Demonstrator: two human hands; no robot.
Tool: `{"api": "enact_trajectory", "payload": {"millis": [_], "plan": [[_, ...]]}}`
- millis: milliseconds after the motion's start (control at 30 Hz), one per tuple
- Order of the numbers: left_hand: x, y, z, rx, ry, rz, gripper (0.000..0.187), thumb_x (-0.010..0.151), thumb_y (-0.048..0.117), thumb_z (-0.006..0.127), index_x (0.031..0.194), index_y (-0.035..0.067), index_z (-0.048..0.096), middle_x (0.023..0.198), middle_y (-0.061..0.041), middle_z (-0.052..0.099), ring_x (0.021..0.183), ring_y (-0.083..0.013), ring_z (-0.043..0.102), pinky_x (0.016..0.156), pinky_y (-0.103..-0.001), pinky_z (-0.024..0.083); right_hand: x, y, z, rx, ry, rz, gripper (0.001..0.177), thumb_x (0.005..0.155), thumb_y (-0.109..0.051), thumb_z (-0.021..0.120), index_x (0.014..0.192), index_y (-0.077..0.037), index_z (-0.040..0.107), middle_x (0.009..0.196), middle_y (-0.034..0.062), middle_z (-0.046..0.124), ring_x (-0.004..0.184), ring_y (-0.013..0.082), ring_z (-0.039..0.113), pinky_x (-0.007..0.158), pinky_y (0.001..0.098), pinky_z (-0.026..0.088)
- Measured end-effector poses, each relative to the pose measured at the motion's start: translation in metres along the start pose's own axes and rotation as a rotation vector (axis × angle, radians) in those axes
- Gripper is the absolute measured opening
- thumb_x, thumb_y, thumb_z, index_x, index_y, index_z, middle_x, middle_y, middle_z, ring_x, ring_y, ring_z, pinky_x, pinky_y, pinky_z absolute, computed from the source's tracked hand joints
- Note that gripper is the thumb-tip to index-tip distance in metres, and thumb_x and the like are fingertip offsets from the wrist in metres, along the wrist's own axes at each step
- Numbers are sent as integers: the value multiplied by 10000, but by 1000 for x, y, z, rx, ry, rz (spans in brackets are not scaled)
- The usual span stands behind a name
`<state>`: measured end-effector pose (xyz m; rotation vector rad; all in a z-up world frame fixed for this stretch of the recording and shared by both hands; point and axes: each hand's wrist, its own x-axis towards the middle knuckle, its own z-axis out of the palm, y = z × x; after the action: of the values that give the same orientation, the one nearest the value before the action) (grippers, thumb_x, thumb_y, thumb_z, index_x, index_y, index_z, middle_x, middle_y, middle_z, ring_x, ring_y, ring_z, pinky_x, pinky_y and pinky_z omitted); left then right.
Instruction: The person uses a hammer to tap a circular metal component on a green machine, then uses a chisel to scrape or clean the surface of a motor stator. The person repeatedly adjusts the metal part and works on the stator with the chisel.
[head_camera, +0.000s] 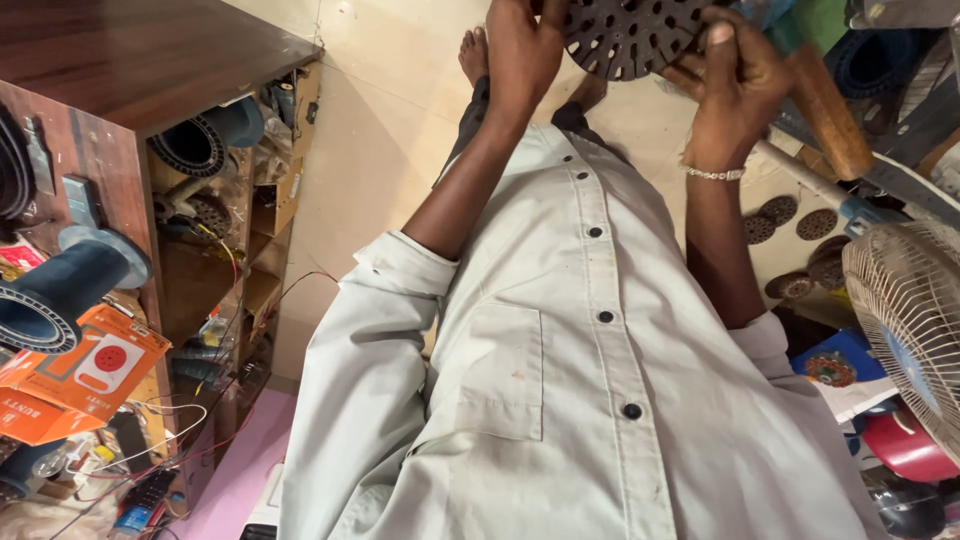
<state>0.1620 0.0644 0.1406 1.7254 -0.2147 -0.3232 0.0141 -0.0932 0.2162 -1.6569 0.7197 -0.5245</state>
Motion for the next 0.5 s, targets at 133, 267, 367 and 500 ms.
{"api": "enact_trajectory", "payload": {"millis": [133,267,367,500], "plan": [[2,-23,0,33,-64,-168,328,994,131,682,749,-54,567,557,-47,532,511,-92,437,506,-300,337,21,-12,-26,-206,187,-171,286,1121,-270,569,1121,-22,712,856,94,804,662,131,825,535,295,601],[4,-40,0,-126,-116,-171,307,1007,125,682,784,-57,577,602,-20,550,547,-80,478,510,-292,373,34,-50,-52,-496,-134,-198,269,1214,-148,497,1264,31,691,735,116,598,614,189,618,526,298,477],[7,-43,-2,-274,-162,-199,202,989,95,675,868,-62,634,702,-39,663,634,-117,649,586,-307,541,34,-75,-40,-631,-378,-357,188,1210,-37,490,1336,63,587,855,139,660,686,199,668,598,287,509],[5,-31,-7,-356,-178,-303,147,953,76,677,984,-65,704,840,-84,767,783,-182,791,705,-340,702,39,-82,7,-354,-451,-252,152,1066,59,556,1209,69,606,973,132,702,785,184,705,617,263,565]]}}
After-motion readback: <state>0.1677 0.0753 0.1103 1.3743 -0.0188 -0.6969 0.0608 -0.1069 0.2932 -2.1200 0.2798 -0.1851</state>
